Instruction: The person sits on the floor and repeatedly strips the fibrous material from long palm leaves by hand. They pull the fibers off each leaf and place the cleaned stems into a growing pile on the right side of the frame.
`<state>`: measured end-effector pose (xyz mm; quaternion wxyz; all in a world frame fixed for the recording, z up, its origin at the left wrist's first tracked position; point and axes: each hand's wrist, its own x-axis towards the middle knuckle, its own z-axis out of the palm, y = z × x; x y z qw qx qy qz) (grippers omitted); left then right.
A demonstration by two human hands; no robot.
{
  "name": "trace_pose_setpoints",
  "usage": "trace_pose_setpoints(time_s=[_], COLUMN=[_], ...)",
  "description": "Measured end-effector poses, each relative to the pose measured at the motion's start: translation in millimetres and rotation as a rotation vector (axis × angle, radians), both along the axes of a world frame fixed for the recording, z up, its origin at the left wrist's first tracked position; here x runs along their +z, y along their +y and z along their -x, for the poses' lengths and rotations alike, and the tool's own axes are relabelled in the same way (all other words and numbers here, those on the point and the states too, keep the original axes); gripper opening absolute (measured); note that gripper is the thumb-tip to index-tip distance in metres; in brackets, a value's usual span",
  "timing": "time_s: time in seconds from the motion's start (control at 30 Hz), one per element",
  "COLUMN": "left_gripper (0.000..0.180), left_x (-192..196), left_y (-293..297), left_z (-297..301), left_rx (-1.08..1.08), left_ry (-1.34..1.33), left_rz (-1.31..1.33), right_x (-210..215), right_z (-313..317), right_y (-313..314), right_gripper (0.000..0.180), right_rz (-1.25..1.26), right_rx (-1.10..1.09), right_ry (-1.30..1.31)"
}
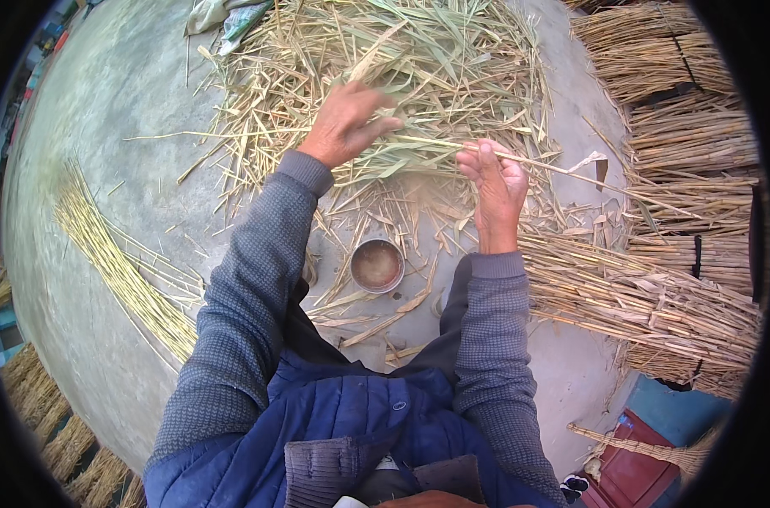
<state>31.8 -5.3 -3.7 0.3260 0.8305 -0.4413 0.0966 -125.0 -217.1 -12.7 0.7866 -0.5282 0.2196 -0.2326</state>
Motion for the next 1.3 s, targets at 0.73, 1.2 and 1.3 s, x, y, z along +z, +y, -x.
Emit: trace_pose_setpoints(time_s=[0.73,1.2,1.3], left_gripper=[0.025,0.019,0.019], left_x=[-7,-8,1], left_y=[-38,-42,-22], left_z=[34,32,6], left_rx=[-0.193,-0.028,0.082], left_ry=[0.547,0.821,0.905], left_rz=[0.143,0.344,0.544], right_x=[8,5,3], right_z=[4,10,11], right_y=[13,8,5], right_gripper=[0.03,0.029,0.029], right_rz=[0.024,-0.051,-0.019], right_rx=[0.118,0.087,0.054], right_ry=[0.025,0.189,0.202])
